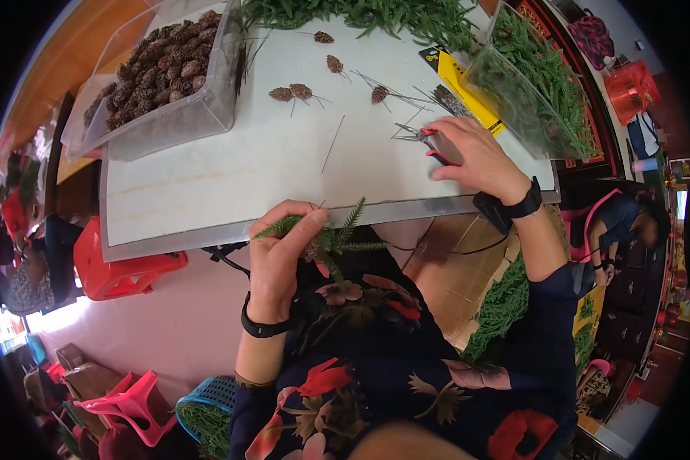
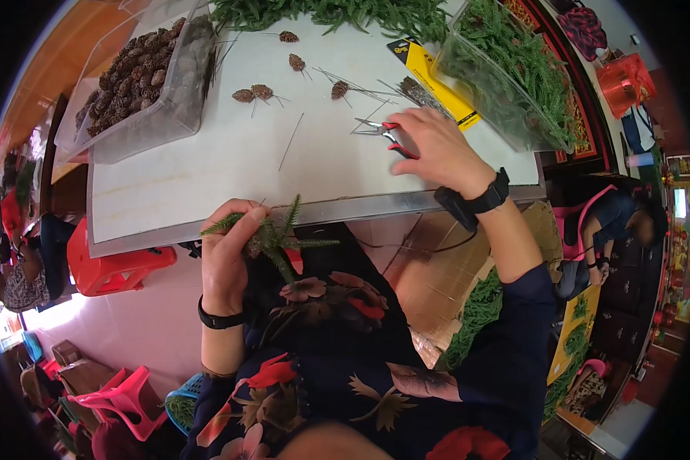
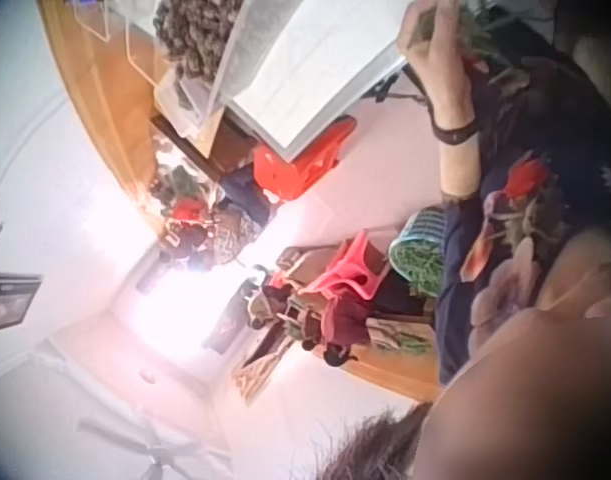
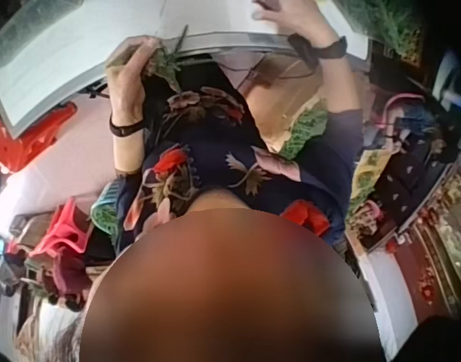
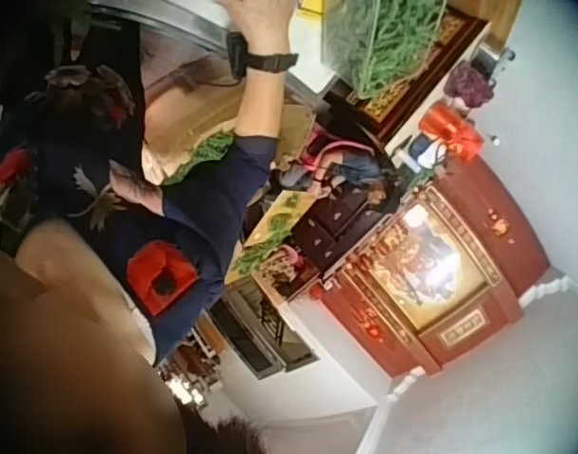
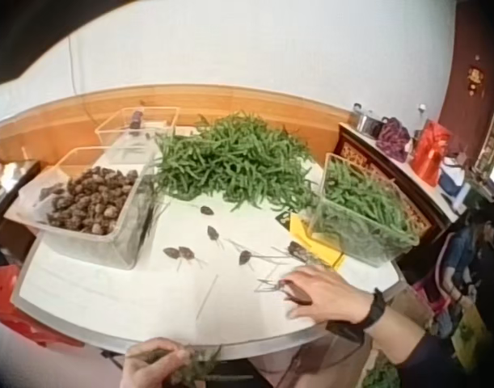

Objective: Trimming green branches and attaching small pine cones to create decorative foliage pieces.

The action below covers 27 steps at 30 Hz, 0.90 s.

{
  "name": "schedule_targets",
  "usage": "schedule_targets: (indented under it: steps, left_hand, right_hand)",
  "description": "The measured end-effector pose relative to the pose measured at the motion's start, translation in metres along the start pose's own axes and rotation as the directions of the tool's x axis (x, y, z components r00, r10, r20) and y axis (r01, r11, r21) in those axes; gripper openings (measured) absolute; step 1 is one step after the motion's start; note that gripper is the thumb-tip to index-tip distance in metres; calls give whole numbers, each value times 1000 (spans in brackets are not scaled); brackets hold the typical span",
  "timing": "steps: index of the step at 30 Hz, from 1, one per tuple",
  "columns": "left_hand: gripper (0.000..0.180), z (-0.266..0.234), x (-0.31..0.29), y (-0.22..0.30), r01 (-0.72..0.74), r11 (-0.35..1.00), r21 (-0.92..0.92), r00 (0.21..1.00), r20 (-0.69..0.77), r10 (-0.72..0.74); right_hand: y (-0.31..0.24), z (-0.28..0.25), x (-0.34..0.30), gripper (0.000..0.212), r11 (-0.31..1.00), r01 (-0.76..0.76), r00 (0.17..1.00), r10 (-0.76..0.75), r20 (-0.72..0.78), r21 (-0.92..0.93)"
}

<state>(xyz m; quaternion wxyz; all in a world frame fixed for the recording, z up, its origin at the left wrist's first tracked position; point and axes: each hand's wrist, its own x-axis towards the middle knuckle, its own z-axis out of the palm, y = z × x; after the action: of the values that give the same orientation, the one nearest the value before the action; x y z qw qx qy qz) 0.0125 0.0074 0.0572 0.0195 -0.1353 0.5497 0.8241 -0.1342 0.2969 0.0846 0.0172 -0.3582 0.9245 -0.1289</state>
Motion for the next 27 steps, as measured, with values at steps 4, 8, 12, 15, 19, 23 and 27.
schedule_targets:
  steps: [4, 8, 12, 15, 19, 23, 27]
  left_hand:
    - [6, 4, 1, 0, -48, 999, -10, 999, -6, 48]
    - [6, 1, 0, 1, -66, 998, 14, 998, 11, 66]
    - [6, 1, 1, 1, -81, 996, -30, 996, 27, 82]
    - [7, -4, -1, 3, -87, 993, -76, 995, 32, 89]
    - [9, -12, -2, 4, -86, 990, -111, 992, 77, 95]
    - [11, -18, 0, 2, -53, 990, -128, 981, 181, 76]
    - [11, -21, 2, -1, 15, 981, -193, 944, 325, 49]
  right_hand:
    - [18, 4, -4, 62, 997, -70, 991, 74, 113, -40]
    - [23, 15, 1, 56, 994, -26, 994, 37, 101, -106]
    - [25, 26, 2, 45, 982, -52, 996, 64, 61, -183]
    - [18, 29, 7, 38, 983, -106, 993, 113, 36, -149]
    - [-4, 20, 8, 32, 983, -165, 984, 159, 75, 84]
    - [-46, 15, 22, 33, 896, 31, 994, -73, 78, 443]
    - [-65, 17, 44, 38, 825, 360, 897, -434, 81, 435]
